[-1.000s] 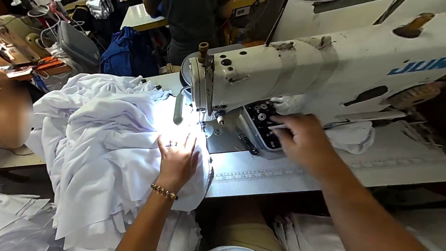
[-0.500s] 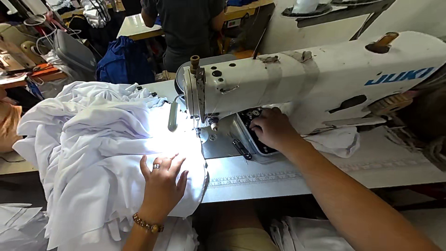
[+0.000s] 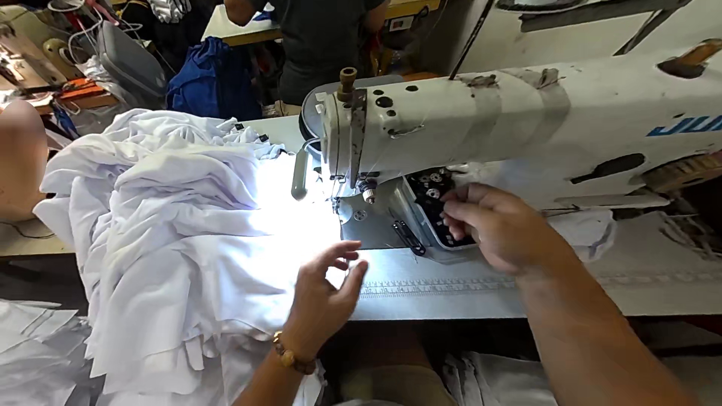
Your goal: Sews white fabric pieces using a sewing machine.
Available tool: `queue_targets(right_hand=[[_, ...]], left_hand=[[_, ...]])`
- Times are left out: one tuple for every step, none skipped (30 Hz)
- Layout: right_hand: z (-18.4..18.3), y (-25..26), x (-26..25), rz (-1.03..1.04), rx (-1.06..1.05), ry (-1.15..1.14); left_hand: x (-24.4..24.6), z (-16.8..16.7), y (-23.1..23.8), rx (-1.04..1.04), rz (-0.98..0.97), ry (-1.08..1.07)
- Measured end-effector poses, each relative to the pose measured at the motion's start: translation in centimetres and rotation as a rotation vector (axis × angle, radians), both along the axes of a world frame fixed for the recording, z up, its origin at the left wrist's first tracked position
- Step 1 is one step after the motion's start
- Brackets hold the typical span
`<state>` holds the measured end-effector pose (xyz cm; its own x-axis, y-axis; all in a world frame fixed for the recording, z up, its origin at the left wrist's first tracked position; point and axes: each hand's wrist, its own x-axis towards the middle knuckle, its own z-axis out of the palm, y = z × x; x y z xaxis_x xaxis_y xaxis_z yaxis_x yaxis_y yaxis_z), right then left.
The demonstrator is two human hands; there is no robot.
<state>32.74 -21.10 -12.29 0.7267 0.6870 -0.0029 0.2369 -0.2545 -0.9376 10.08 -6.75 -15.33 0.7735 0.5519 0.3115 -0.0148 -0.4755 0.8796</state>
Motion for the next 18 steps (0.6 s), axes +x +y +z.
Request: queue_targets(right_hand=[[-0.3,-0.4,-1.5,0.052,0.058,0.063],[-0.7,-0.7,-3.0,0.090,0.093,0.083],[-1.2,-0.9,-4.2,0.123,0.111,0.069],[-1.8,-1.1,-5.2,0.152,0.123,0.034],[-2.3,-1.2,-6.1,0.172,0.134,-0.004],[-2.7,-1.2,-6.7,0.190,0.141,-0.040],[-3.0,-1.2,-7.2,0.205,0.143,-0.071],[-3.1,-1.2,-7.5,0.220,0.133,-0.093],[-3.1,-1.1,-7.7,0.240,0.112,-0.106],[-2.9,-1.0,-7.7,0.260,0.090,-0.118],[-2.6,-0.8,-7.5,0.280,0.070,-0.138],[-2.3,-0.7,-7.4,0.289,0.059,-0.156],[-2.2,-0.6,-7.2,0.301,0.053,-0.168],[-2.2,-0.7,-7.1,0.322,0.051,-0.170],[-2.5,-0.7,-6.9,0.344,0.054,-0.166],[-3.0,-0.5,-6.6,0.356,0.066,-0.156],[-3.7,-0.3,-6.1,0.357,0.083,-0.131],[-4.2,-0.3,-5.9,0.353,0.102,-0.099]], left_hand=[[0.5,0.5,-0.9,-0.211,-0.040,-0.003],[0.9,0.9,-1.6,-0.400,-0.066,0.011],[1.3,1.1,-2.2,-0.550,-0.081,0.019],[1.5,1.1,-2.7,-0.670,-0.086,0.013],[1.7,0.9,-3.0,-0.771,-0.082,-0.007],[1.8,0.7,-3.3,-0.846,-0.075,-0.025],[1.8,0.6,-3.5,-0.886,-0.075,-0.037],[1.7,0.4,-3.5,-0.886,-0.080,-0.037],[1.5,0.3,-3.3,-0.839,-0.087,-0.017],[1.3,0.3,-3.1,-0.747,-0.088,0.020],[1.1,0.4,-2.8,-0.635,-0.086,0.065],[0.9,0.4,-2.6,-0.528,-0.089,0.099],[0.7,0.3,-2.5,-0.439,-0.099,0.127],[0.5,0.0,-2.5,-0.368,-0.110,0.147],[0.4,-0.4,-2.5,-0.308,-0.119,0.154],[0.5,-0.8,-2.3,-0.258,-0.127,0.146],[0.6,-1.2,-2.2,-0.225,-0.136,0.132],[0.8,-1.5,-2.2,-0.215,-0.143,0.108]])
